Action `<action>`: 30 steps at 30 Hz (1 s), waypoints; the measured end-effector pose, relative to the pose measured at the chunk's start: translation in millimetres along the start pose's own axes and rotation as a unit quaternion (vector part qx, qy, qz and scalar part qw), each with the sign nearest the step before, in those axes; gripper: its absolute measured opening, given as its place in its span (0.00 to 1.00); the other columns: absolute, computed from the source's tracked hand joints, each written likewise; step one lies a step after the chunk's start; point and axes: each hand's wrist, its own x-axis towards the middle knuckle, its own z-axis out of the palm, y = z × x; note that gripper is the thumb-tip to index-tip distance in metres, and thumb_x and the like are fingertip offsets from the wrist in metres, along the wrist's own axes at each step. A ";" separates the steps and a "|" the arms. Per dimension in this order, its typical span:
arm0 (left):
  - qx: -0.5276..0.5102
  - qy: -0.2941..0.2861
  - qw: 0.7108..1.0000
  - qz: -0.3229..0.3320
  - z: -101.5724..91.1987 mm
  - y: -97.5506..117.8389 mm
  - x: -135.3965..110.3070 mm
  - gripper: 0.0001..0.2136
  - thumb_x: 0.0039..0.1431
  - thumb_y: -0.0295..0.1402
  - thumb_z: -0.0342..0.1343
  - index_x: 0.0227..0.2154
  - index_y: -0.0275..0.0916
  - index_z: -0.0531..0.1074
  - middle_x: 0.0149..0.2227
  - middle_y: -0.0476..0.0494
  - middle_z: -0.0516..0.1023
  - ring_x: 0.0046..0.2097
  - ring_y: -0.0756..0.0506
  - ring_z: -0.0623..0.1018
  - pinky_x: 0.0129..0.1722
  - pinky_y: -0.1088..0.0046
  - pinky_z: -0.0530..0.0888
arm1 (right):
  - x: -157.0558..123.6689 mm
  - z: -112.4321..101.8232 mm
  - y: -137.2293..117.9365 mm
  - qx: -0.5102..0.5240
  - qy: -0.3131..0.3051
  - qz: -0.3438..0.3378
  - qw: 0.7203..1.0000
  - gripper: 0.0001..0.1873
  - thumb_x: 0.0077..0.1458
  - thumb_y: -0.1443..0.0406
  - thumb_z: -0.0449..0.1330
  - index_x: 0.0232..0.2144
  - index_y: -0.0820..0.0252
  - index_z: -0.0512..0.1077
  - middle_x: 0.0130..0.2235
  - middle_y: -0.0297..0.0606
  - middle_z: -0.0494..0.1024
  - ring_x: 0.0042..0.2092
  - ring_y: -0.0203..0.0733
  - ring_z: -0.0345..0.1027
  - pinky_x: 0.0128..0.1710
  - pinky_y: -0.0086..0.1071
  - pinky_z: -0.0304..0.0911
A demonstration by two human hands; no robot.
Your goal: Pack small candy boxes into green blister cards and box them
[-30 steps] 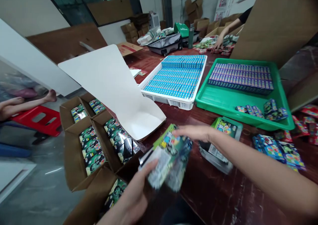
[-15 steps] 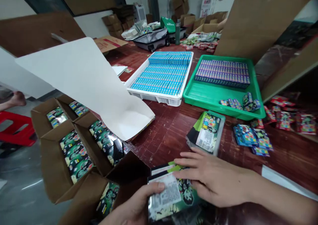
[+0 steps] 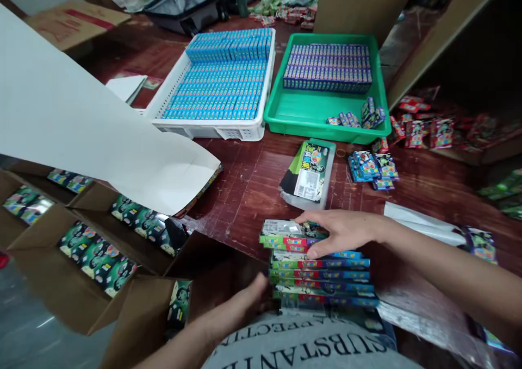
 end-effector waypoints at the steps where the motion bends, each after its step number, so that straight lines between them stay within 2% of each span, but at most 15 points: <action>1: 0.033 0.007 0.999 0.033 1.8 -7.9 4.5 0.31 0.52 0.55 0.66 0.53 0.42 0.75 0.48 0.39 0.81 0.54 0.38 0.77 0.59 0.63 0.67 | -2.8 2.6 2.7 -0.003 0.021 -0.005 1.000 0.42 0.48 0.41 0.69 0.61 0.48 0.70 0.58 0.42 0.77 0.55 0.58 0.72 0.55 0.46 0.66; 3: 0.096 0.051 0.990 0.085 7.5 -16.6 14.5 0.28 0.49 0.41 0.73 0.52 0.40 0.76 0.50 0.38 0.81 0.56 0.37 0.76 0.62 0.61 0.65 | -7.4 5.8 3.4 -0.021 0.061 -0.028 0.998 0.37 0.50 0.43 0.68 0.59 0.51 0.73 0.59 0.43 0.76 0.58 0.58 0.70 0.59 0.47 0.63; 6: 0.115 0.136 0.979 0.104 18.6 -14.7 25.2 0.19 0.45 0.33 0.74 0.41 0.36 0.80 0.43 0.38 0.84 0.50 0.36 0.80 0.57 0.63 0.69 | -12.5 6.3 -2.9 -0.040 0.091 -0.055 0.994 0.29 0.57 0.47 0.65 0.56 0.53 0.76 0.57 0.45 0.77 0.55 0.56 0.72 0.57 0.47 0.64; 8: 0.082 0.156 0.980 0.090 25.1 -9.2 26.4 0.14 0.46 0.32 0.72 0.38 0.35 0.81 0.40 0.39 0.85 0.45 0.38 0.82 0.51 0.65 0.72 | -15.3 5.7 -7.9 -0.037 0.108 -0.058 0.992 0.27 0.59 0.51 0.64 0.59 0.49 0.73 0.57 0.41 0.78 0.54 0.55 0.73 0.56 0.46 0.64; 10: 0.041 0.168 0.983 0.066 29.5 -3.9 24.0 0.12 0.50 0.34 0.69 0.38 0.35 0.81 0.37 0.40 0.85 0.37 0.42 0.82 0.41 0.69 0.74 | -18.1 5.0 -11.2 -0.033 0.121 -0.053 0.991 0.26 0.61 0.52 0.63 0.60 0.44 0.71 0.58 0.37 0.78 0.55 0.54 0.73 0.55 0.45 0.64; 12: 0.018 0.188 0.982 0.026 31.8 0.7 20.4 0.13 0.53 0.36 0.67 0.39 0.34 0.80 0.35 0.39 0.85 0.30 0.45 0.80 0.30 0.73 0.69 | -20.9 4.5 -12.1 -0.040 0.117 -0.047 0.991 0.26 0.60 0.50 0.62 0.59 0.44 0.72 0.58 0.36 0.78 0.55 0.55 0.73 0.55 0.45 0.63; 14: 0.008 0.204 0.979 -0.004 32.7 5.6 17.3 0.15 0.54 0.38 0.67 0.41 0.33 0.80 0.36 0.37 0.85 0.28 0.46 0.79 0.24 0.76 0.62 | -23.5 3.9 -11.4 -0.067 0.105 -0.047 0.991 0.32 0.58 0.46 0.63 0.61 0.47 0.70 0.58 0.39 0.77 0.55 0.57 0.73 0.54 0.45 0.64; 16: -0.005 0.197 0.980 -0.023 33.5 11.1 15.0 0.16 0.55 0.39 0.66 0.43 0.33 0.80 0.38 0.36 0.84 0.30 0.46 0.80 0.24 0.76 0.61 | -25.6 3.4 -10.1 -0.103 0.097 -0.042 0.989 0.39 0.56 0.43 0.63 0.64 0.50 0.66 0.59 0.43 0.76 0.55 0.59 0.72 0.52 0.46 0.64; 19: -0.044 0.177 0.982 -0.043 36.5 17.5 10.7 0.17 0.60 0.43 0.62 0.42 0.34 0.80 0.37 0.37 0.84 0.33 0.46 0.80 0.28 0.75 0.65 | -27.1 4.0 -8.6 -0.148 0.094 -0.027 0.984 0.41 0.58 0.42 0.60 0.67 0.53 0.62 0.60 0.47 0.75 0.55 0.60 0.72 0.51 0.47 0.66; 21: -0.072 0.172 0.982 -0.030 39.2 17.1 6.9 0.20 0.63 0.48 0.58 0.44 0.36 0.79 0.39 0.37 0.84 0.37 0.45 0.81 0.31 0.74 0.68 | -26.6 5.8 -8.1 -0.176 0.102 -0.019 0.979 0.43 0.59 0.41 0.58 0.68 0.57 0.60 0.59 0.51 0.75 0.54 0.62 0.73 0.50 0.48 0.66; 23: -0.080 0.169 0.982 0.013 41.0 11.7 3.3 0.23 0.63 0.51 0.57 0.47 0.37 0.78 0.45 0.35 0.83 0.44 0.42 0.81 0.36 0.72 0.70 | -25.5 8.6 -7.9 -0.198 0.113 -0.019 0.973 0.44 0.59 0.42 0.57 0.68 0.60 0.58 0.58 0.54 0.75 0.53 0.63 0.73 0.49 0.50 0.67; 25: -0.063 0.170 0.981 0.065 41.0 2.7 1.1 0.22 0.60 0.49 0.63 0.49 0.37 0.77 0.50 0.33 0.82 0.50 0.40 0.79 0.41 0.70 0.71 | -24.9 12.5 -8.2 -0.213 0.123 -0.017 0.969 0.45 0.59 0.43 0.57 0.69 0.61 0.56 0.59 0.55 0.74 0.54 0.64 0.72 0.49 0.51 0.68; 27: -0.042 0.176 0.979 0.098 39.5 -6.0 1.4 0.22 0.55 0.43 0.69 0.48 0.37 0.76 0.53 0.33 0.80 0.53 0.39 0.78 0.43 0.70 0.71 | -26.4 18.4 -9.5 -0.228 0.133 -0.010 0.965 0.46 0.60 0.43 0.56 0.71 0.61 0.53 0.62 0.56 0.71 0.57 0.65 0.70 0.49 0.52 0.68; 30: -0.048 0.176 0.977 0.111 38.2 -12.7 5.3 0.24 0.52 0.36 0.72 0.50 0.36 0.73 0.55 0.32 0.78 0.55 0.39 0.77 0.43 0.69 0.71 | -33.0 33.1 -15.2 -0.264 0.170 -0.012 0.949 0.51 0.60 0.39 0.52 0.72 0.65 0.47 0.69 0.58 0.61 0.64 0.66 0.62 0.58 0.56 0.63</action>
